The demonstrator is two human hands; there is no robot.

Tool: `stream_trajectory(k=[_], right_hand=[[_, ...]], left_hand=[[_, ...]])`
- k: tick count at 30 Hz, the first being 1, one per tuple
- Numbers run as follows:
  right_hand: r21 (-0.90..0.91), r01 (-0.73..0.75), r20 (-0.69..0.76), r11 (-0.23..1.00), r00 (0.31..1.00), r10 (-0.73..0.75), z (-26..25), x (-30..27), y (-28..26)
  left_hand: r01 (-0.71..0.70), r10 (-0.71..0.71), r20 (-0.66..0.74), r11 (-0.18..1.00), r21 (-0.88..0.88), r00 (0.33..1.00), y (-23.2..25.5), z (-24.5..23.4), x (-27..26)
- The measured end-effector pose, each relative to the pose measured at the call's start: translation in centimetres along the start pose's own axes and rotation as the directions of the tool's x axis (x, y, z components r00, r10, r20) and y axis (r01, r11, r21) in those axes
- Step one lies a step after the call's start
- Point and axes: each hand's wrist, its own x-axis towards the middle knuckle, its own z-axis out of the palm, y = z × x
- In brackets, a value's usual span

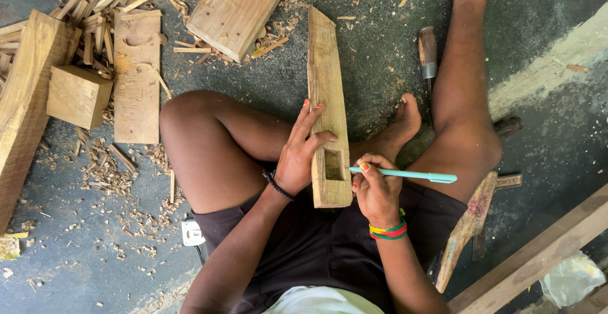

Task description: The person sits on the floor and uses a try square and a pencil to mark lines on a rectangular wooden block. They then use a chisel and a wooden mallet to carve out a rectangular recess along the marked lines.

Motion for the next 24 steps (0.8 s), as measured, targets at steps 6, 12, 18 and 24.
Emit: stream_trajectory(k=[6, 12, 18, 24], right_hand=[[0.010, -0.001, 0.006, 1.000, 1.000, 0.001, -0.06, 0.03, -0.04], [0.005, 0.001, 0.010, 1.000, 1.000, -0.001, -0.17, -0.05, 0.00], [0.000, -0.003, 0.003, 1.000, 1.000, 0.003, -0.15, 0.05, -0.04], [-0.014, -0.001, 0.012, 1.000, 1.000, 0.001, -0.06, 0.16, -0.12]], left_hand=[[0.018, -0.018, 0.013, 1.000, 0.001, 1.000, 0.09, -0.03, -0.05], [0.005, -0.005, 0.010, 1.000, 0.008, 1.000, 0.09, -0.08, -0.06], [0.006, -0.006, 0.008, 1.000, -0.008, 1.000, 0.22, -0.16, 0.03], [0.002, -0.002, 0.001, 1.000, -0.018, 1.000, 0.19, -0.17, 0.05]])
